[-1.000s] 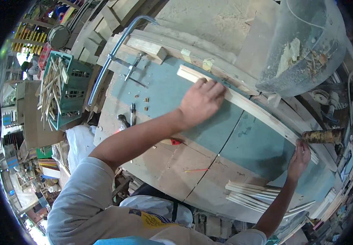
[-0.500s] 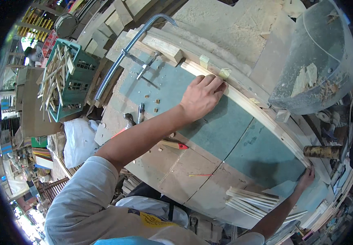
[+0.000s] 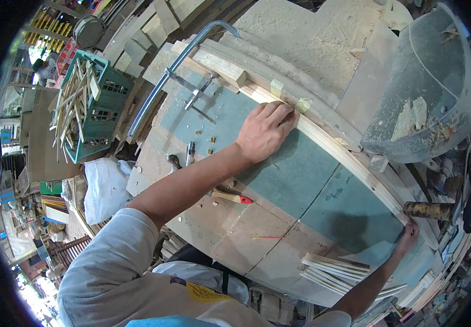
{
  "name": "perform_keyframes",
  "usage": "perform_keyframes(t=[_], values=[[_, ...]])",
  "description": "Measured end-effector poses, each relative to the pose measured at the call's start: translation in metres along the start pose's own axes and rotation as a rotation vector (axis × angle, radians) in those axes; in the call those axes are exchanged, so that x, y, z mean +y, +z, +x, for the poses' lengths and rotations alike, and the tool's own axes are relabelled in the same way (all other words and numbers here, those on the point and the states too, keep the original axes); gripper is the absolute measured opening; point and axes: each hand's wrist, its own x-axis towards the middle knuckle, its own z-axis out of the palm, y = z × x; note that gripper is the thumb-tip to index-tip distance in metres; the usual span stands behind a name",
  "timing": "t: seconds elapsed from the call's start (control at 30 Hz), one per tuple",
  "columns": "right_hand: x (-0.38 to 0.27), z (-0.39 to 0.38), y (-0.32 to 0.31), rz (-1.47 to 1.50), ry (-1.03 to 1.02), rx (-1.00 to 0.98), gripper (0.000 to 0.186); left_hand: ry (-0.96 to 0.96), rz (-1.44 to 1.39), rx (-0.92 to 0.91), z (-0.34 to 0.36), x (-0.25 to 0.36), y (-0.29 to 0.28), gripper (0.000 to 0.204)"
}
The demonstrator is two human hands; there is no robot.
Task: The person cuts wooden sticks using a saw, sorts and stacks the wooden sticks by hand, and cuts additional wooden sticks with the saw.
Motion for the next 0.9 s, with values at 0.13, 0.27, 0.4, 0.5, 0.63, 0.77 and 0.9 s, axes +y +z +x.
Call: perform_keyframes(t=[0.13,0.27,0.4,0.5,0.63,0.77,0.9], values=[[-0.010,-0.003,0.001,-0.094,0.029,-0.031,0.050,0.032,0.029,-0.025,0.001,0.000,-0.003,0.039],[-0.059,-0.021,0.006,-0.249,-0.018,-0.135,0.056,0.022,0.014,-0.043,0.001,0.000,-0.003,0.038],[-0.047,-0.021,0.004,-0.295,-0.034,-0.064,0.062,0.041,0.025,-0.012,0.003,0.002,0.000,0.038],[-0.037,-0.017,-0.004,-0.214,-0.013,-0.142,0.067,0.073,0.036,-0.035,0.004,0.003,0.000,0.037],[-0.082,-0.033,0.013,-0.435,0.038,-0.200,0.076,0.111,0.042,-0.073,0.002,0.002,0.000,0.036],[-0.090,-0.053,0.044,-0.596,-0.067,-0.075,0.072,0.105,0.100,-0.112,0.004,0.009,-0.002,0.033],[-0.107,-0.071,0.072,-0.660,-0.122,-0.139,0.082,0.095,0.088,-0.087,0.007,0.014,0.002,0.030]])
